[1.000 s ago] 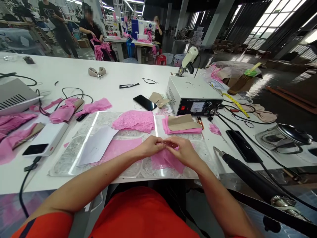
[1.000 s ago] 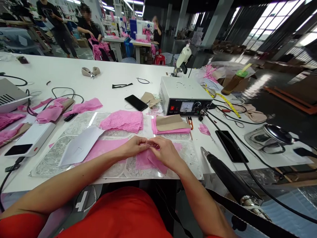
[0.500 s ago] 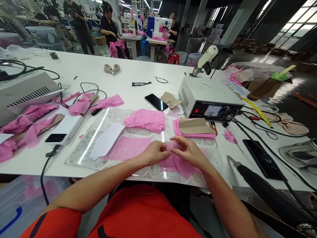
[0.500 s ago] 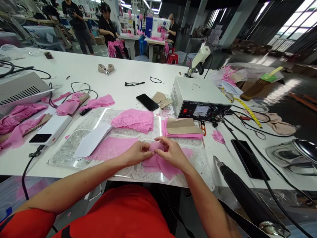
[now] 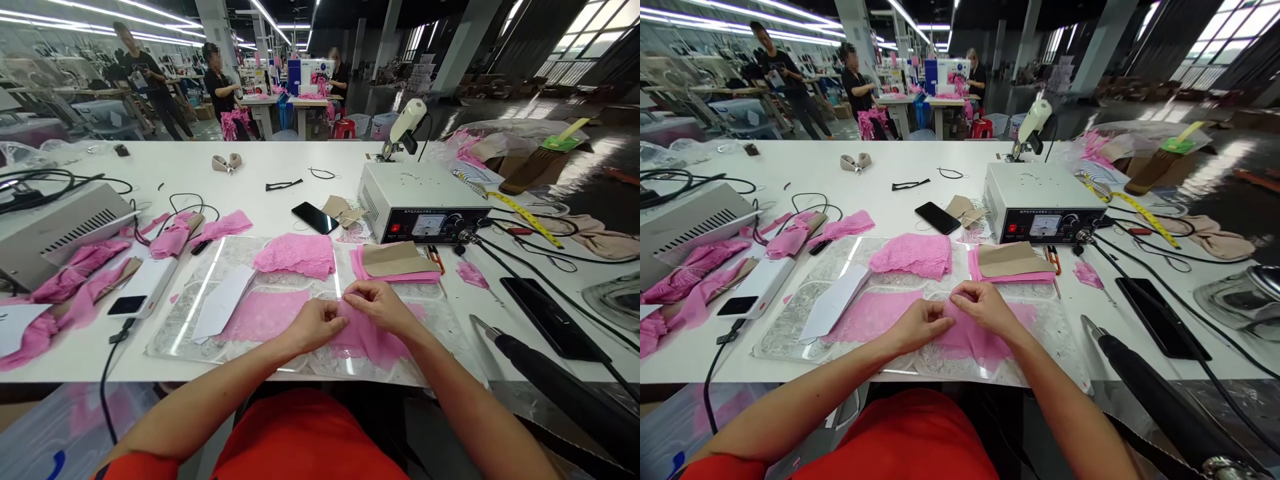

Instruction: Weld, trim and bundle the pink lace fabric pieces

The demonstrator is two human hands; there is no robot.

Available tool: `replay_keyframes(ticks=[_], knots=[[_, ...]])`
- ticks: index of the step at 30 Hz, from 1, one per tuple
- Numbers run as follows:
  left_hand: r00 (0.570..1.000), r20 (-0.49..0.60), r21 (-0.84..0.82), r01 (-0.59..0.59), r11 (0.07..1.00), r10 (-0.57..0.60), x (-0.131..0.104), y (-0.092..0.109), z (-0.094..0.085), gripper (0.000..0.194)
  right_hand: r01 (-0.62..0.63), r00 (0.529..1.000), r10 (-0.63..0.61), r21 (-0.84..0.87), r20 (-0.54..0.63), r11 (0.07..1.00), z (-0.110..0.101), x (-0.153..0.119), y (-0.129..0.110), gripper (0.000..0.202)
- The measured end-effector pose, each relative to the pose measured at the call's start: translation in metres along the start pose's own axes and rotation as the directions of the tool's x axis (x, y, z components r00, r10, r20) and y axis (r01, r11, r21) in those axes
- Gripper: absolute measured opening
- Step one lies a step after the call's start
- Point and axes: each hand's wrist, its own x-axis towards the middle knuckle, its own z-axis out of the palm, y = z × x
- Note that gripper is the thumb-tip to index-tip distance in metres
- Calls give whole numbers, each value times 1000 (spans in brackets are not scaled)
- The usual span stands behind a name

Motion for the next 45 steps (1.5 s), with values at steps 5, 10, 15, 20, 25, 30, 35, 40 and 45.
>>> replay_keyframes(ticks=[5, 10, 15, 20, 25, 30, 35, 40, 45], knots=[[998, -10, -18, 57, 998, -58, -3, -2, -2, 34, -11, 996, 17, 73, -84, 997, 0, 2, 5, 18], [991, 3, -76, 131, 988, -131, -2, -5, -3, 37, 0, 986, 18, 109, -166, 994, 2, 1, 11, 16], [989, -12, -105, 144, 984, -146, -4, -2, -3, 42, 14, 964, 27, 152, -264, 988, 5, 1, 13, 16], [991, -37, -107, 125, 986, -130, -6, 0, -5, 46, 34, 971, 21, 222, -238, 974, 5, 2, 14, 16], [995, -42, -75, 87, 993, -90, -8, 1, -6, 46, 35, 992, -4, 243, -128, 969, 6, 2, 12, 18], [993, -67, -58, 94, 994, -98, -11, 1, -4, 46, 66, 991, -35, 239, -133, 969, 6, 2, 11, 17], [989, -126, -48, 70, 996, -75, -12, 0, -2, 46, 97, 981, -43, 282, -190, 954, 6, 2, 11, 14], [989, -121, -92, 69, 993, -80, -13, -1, 0, 47, 99, 976, -29, 322, -216, 942, 5, 1, 10, 13], [985, -114, -103, 118, 988, -130, -14, 7, 0, 46, 64, 987, -8, 344, -162, 937, 6, 1, 6, 15]])
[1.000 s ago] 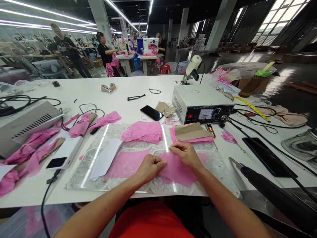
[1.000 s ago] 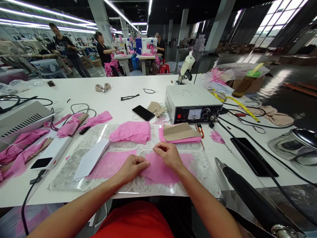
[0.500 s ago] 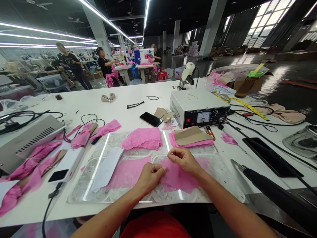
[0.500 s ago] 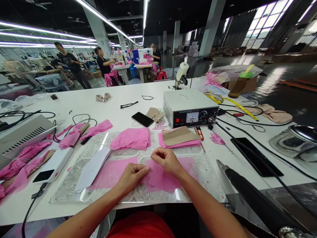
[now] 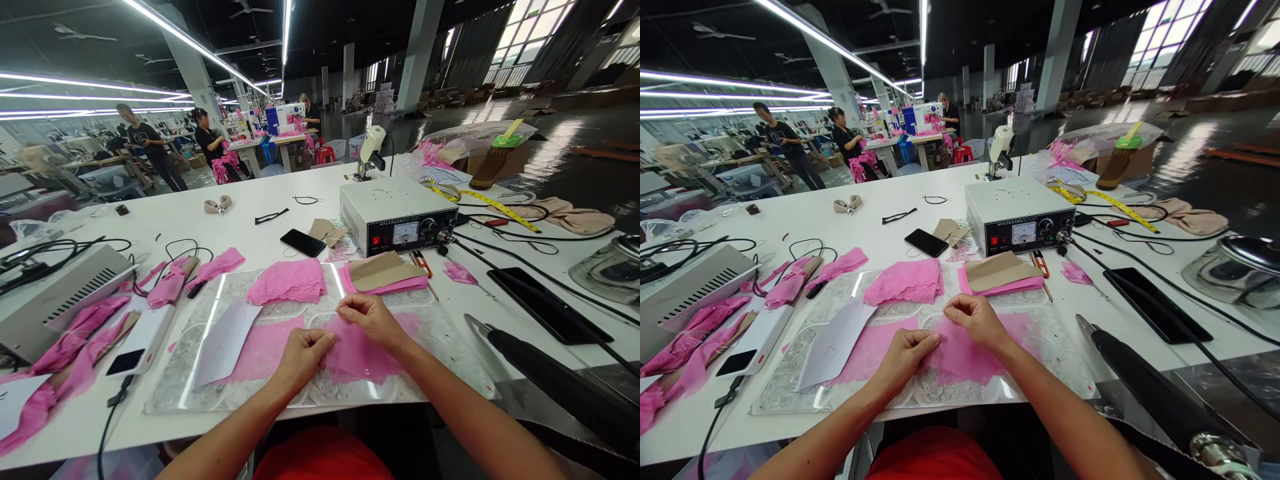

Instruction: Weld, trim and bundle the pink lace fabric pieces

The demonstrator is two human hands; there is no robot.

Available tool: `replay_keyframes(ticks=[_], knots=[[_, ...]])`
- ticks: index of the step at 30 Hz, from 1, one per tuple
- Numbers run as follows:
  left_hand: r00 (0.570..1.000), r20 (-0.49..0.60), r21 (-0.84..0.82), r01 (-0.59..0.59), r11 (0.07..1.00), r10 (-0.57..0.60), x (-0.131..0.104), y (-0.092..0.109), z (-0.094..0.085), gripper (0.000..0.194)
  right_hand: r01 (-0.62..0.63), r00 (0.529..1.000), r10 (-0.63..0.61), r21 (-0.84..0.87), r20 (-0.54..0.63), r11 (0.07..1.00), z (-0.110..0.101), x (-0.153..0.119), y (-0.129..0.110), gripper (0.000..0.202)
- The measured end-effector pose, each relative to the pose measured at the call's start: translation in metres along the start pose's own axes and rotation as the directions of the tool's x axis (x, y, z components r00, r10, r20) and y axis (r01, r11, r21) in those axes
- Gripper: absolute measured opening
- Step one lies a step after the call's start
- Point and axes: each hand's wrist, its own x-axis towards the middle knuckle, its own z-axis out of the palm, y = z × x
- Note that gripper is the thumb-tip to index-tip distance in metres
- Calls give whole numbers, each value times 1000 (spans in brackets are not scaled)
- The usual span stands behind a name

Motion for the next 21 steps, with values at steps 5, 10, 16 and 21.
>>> replay_keyframes(ticks=[5, 10, 16, 21], knots=[[1000, -16, 3, 17, 1000, -17, -1, 4, 0, 47, -8, 999, 9, -23, 34, 1000, 0, -2, -5, 15], [998, -58, -43, 13, 999, -16, -3, 3, 3, 48, 19, 1000, -20, -66, -23, 998, -2, -3, -6, 16], [997, -75, -53, -1, 999, -3, -5, 3, 7, 46, 42, 996, -48, -72, -79, 997, -2, -5, -6, 18], [994, -90, -25, -62, 998, 59, -4, 3, 9, 50, 68, 994, -74, -78, -79, 995, -3, -6, -7, 18]])
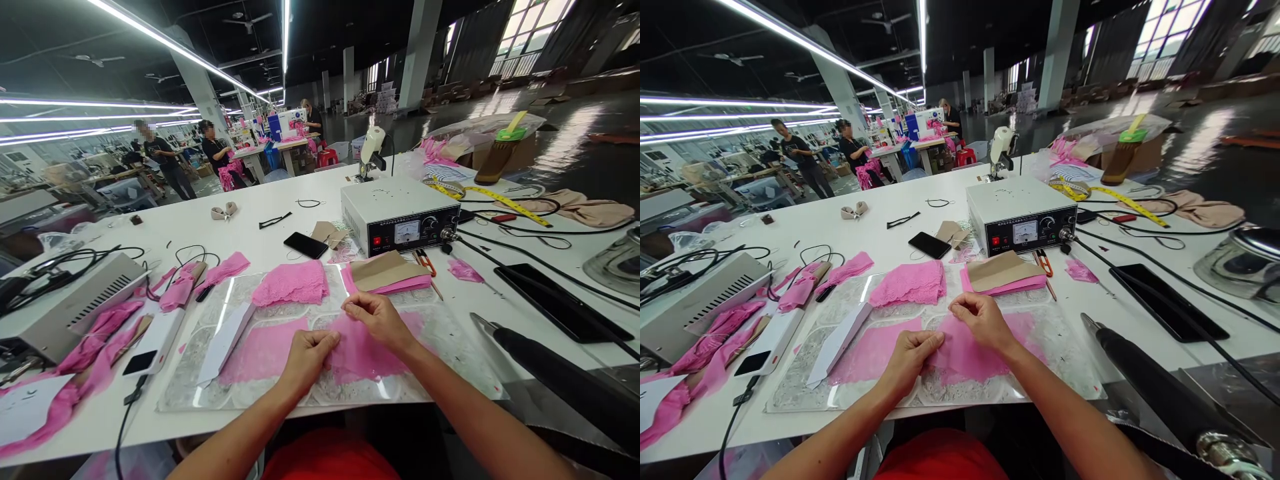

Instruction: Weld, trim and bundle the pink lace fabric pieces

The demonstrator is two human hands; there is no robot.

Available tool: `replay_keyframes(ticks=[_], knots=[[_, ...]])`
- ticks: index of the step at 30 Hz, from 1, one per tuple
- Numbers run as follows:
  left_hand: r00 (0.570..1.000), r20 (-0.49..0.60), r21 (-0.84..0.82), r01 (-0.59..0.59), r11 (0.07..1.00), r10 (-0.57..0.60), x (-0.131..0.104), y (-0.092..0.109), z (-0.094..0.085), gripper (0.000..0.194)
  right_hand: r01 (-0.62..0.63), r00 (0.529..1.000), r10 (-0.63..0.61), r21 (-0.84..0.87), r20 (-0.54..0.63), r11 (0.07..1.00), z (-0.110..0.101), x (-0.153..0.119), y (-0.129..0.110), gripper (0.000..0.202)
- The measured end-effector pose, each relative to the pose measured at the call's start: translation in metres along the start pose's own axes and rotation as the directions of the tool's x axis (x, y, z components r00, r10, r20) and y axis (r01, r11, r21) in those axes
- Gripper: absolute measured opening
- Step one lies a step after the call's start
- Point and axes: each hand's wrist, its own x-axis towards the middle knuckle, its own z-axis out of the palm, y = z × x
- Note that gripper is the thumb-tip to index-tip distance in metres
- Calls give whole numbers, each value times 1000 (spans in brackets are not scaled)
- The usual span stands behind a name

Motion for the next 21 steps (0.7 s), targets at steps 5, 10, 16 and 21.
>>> replay_keyframes(ticks=[5, 10, 16, 21], knots=[[988, -27, 146, -147, 978, 153, 0, 2, 1, 47, 17, 998, -17, 10, 61, 1000, -3, -1, 0, 17], [977, -46, 204, -197, 959, 210, -1, 1, 2, 43, -28, 996, 22, 71, 84, 997, -5, -1, 4, 18], [952, -63, 220, -278, 935, 298, -3, -3, 2, 41, -75, 994, 63, 139, 86, 988, -9, -4, 6, 18], [893, -36, 295, -419, 859, 448, -6, 0, 2, 41, -74, 996, 63, 164, 68, 984, -10, -5, 3, 18]])
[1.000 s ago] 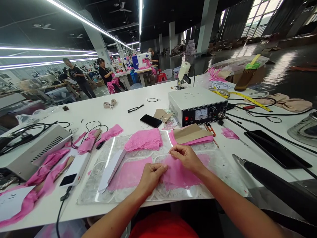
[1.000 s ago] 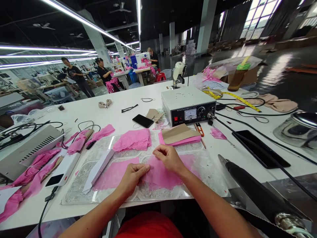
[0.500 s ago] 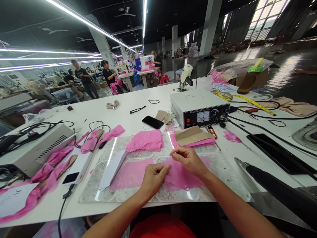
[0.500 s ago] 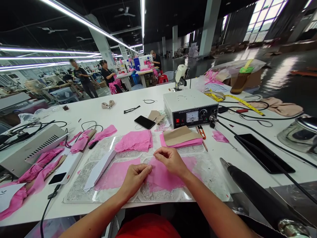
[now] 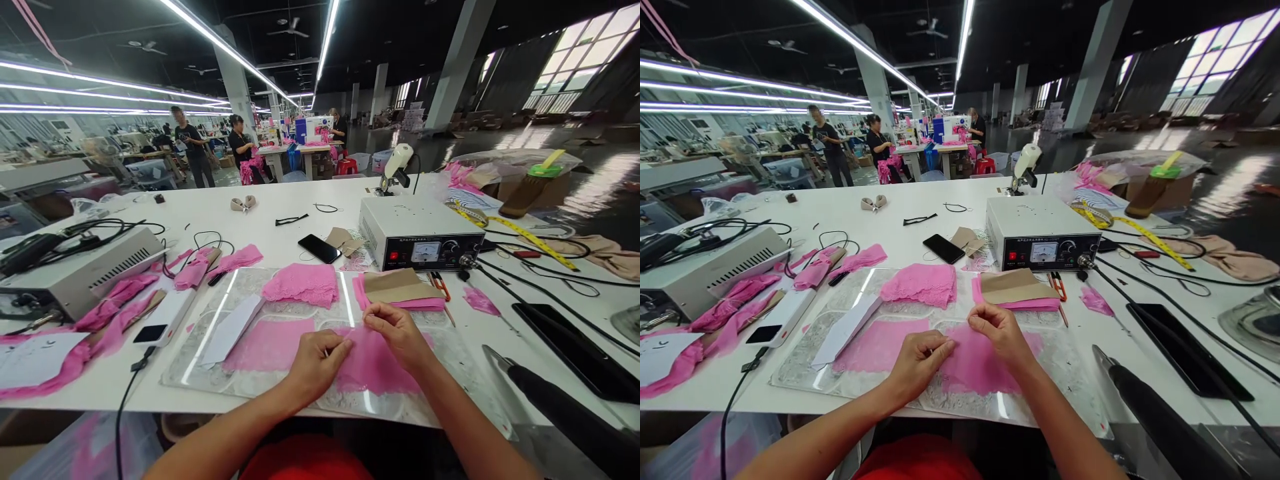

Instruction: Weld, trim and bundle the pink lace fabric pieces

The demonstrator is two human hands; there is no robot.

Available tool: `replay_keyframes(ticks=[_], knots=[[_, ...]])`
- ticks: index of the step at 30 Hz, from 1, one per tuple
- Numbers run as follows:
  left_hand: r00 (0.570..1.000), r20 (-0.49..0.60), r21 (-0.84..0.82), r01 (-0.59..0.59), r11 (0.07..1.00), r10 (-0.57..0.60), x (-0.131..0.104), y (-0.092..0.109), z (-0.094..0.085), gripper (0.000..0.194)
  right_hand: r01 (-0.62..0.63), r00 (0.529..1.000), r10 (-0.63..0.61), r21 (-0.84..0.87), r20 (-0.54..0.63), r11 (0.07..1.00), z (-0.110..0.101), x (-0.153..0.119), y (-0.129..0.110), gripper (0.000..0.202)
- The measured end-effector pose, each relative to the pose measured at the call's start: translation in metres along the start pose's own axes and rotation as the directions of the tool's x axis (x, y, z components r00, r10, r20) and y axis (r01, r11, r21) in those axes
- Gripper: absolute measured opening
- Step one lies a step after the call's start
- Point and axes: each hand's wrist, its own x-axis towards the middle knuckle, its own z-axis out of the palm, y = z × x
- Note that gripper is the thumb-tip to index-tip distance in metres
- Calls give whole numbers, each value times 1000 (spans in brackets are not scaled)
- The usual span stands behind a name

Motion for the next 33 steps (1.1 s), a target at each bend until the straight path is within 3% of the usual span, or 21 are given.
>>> replay_keyframes(ticks=[4, 7, 14, 17, 27, 33], knots=[[995, -48, 18, -86, 996, 87, 0, 3, -1, 35, -2, 1000, 2, -26, -6, 1000, 4, -2, -3, 18], [994, -76, -8, -76, 997, 76, 1, 3, -2, 30, -23, 1000, 22, -56, -16, 998, 7, -2, -4, 21], [979, -87, -239, 159, 958, -185, 4, 1, -3, 22, -62, 998, 62, -31, -2, 998, 13, 2, -5, 22], [968, -98, -277, 196, 941, -230, 5, 1, -4, 22, -51, 999, 51, -27, -1, 998, 15, 3, -6, 20], [965, -108, -233, 211, 949, -241, 5, -1, -4, 30, -2, 1000, 1, 15, 13, 1000, 13, 4, -5, 13], [970, -165, -88, 163, 983, -176, 6, 0, -6, 26, 14, 1000, -13, 40, -8, 999, 11, 5, -3, 11]])
